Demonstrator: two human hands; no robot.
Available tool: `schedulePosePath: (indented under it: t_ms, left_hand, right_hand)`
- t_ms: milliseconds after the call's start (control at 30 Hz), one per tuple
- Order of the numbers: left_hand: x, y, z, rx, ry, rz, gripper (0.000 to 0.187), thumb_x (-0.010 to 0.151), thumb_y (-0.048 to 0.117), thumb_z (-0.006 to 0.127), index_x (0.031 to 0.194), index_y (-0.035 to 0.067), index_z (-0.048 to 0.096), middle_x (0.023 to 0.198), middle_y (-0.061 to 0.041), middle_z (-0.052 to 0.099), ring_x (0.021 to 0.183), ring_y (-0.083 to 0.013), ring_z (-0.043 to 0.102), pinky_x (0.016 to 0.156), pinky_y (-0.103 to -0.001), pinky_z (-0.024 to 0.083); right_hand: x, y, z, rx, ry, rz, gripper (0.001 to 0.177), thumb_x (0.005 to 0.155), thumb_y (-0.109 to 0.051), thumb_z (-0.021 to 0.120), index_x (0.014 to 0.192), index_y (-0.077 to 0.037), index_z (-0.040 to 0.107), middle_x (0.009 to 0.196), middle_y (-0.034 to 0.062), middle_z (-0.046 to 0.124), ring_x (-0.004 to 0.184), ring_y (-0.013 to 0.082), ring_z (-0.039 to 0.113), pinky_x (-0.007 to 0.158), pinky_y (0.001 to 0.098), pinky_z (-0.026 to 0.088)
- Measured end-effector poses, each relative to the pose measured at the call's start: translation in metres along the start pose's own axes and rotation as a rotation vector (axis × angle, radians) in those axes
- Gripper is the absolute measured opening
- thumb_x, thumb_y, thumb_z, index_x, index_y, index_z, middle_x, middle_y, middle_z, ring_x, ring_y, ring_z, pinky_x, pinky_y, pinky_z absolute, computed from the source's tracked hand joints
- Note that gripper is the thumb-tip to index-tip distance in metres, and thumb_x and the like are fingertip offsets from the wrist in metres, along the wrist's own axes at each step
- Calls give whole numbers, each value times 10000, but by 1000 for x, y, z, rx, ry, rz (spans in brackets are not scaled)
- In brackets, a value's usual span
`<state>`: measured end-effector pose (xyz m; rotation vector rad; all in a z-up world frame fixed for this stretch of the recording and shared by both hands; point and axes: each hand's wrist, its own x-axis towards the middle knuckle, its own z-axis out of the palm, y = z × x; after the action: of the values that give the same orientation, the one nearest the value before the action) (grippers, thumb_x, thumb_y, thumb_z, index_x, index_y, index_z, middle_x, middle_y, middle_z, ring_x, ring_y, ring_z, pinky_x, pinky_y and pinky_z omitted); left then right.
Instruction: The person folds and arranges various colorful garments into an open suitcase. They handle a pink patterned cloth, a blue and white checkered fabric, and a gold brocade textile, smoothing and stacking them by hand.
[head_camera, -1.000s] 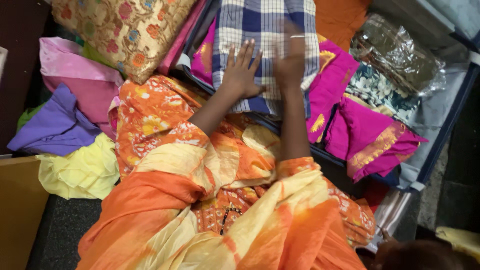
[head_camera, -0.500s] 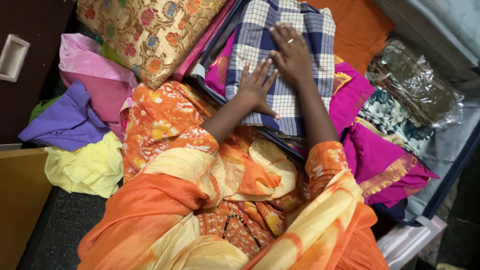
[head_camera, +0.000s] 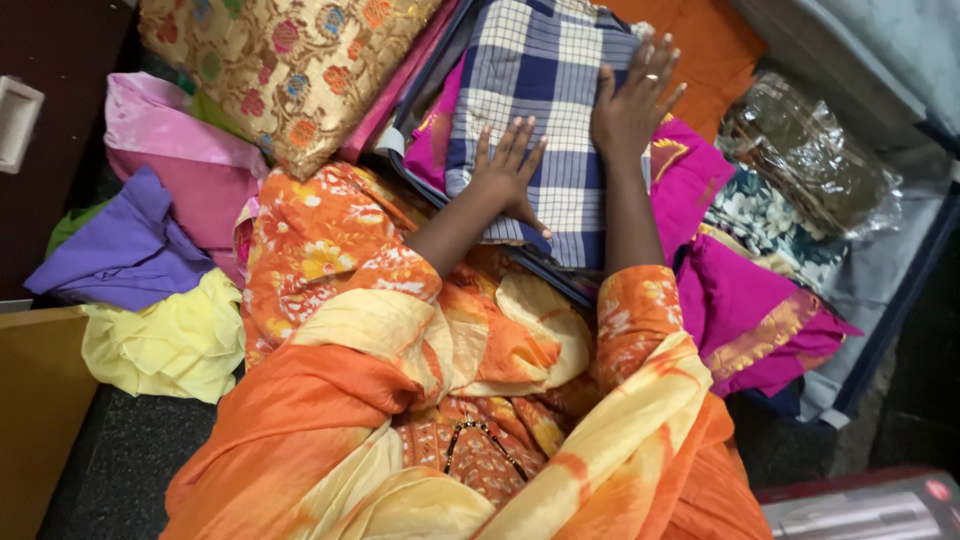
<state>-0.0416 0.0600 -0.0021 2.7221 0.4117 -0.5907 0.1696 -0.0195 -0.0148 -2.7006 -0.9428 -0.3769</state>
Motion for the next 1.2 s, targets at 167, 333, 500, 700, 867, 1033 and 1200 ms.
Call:
schedulePosePath:
  t_ms: [167,333,500,700,867,1033,1200]
  left_hand:
    - [-1,1,4,-7,27,-12,1661,436,999,672,1656,170,-92,1693,-172,-260,1551,-311,-281,1161,-666,-203]
    - [-6,3,6,1,50,-9,1654,447,993,673,1656,168,-97,1688,-172,-255,1544,-310,-281,1149,-667,-212]
    - [-10,3,11,30,73,1,1612,483,1006,637,1657,162,-75,1695,-183,-236,1549,-306,-276,1145,-663,-222]
    - [-21,4,9,53,31,45,1427,649,983,533,1661,125,5,1708,-179,-173,1567,-316,-207,1171,-660,-166]
    - [-32,-14,8,72,7,111,1156,789,931,350,1653,228,40,1732,-73,-95,1588,-241,-101,1245,-537,-78]
    - [-43,-31,-1,119,73,3,1031,853,882,317,1659,287,77,1749,-39,-73,1616,-211,-82,1281,-539,-68]
    - [-60,-25,-17,-44,49,-162,1084,838,823,457,1654,264,14,1729,-77,-131,1598,-266,-104,1249,-603,-53]
  right_hand:
    - [-44,-2,-17,-65,-116,-25,709,1150,-600,353,1706,-210,150,1773,118,80,1640,332,32,1281,652,-12]
    - [-81,2,-22,48,-70,-28,664,1145,-528,397,1693,-210,197,1749,158,130,1617,377,113,1287,634,108]
    - [-119,8,-25,-23,-70,-42,627,1145,-461,413,1687,-205,229,1742,169,138,1606,416,123,1264,663,135]
    - [-128,11,-38,6,-164,-41,654,1117,-481,413,1681,-219,212,1738,194,126,1585,441,109,1232,675,131]
    - [-139,11,-46,-11,-178,81,734,1081,-575,464,1661,-213,198,1694,223,146,1556,442,138,1200,691,137]
    - [-145,16,-49,121,-20,207,839,1020,-551,608,1590,-56,242,1533,246,435,1435,416,401,1157,601,308]
    - [-146,21,-55,119,76,261,737,977,-493,713,1423,7,404,1285,292,606,1194,438,585,971,523,485]
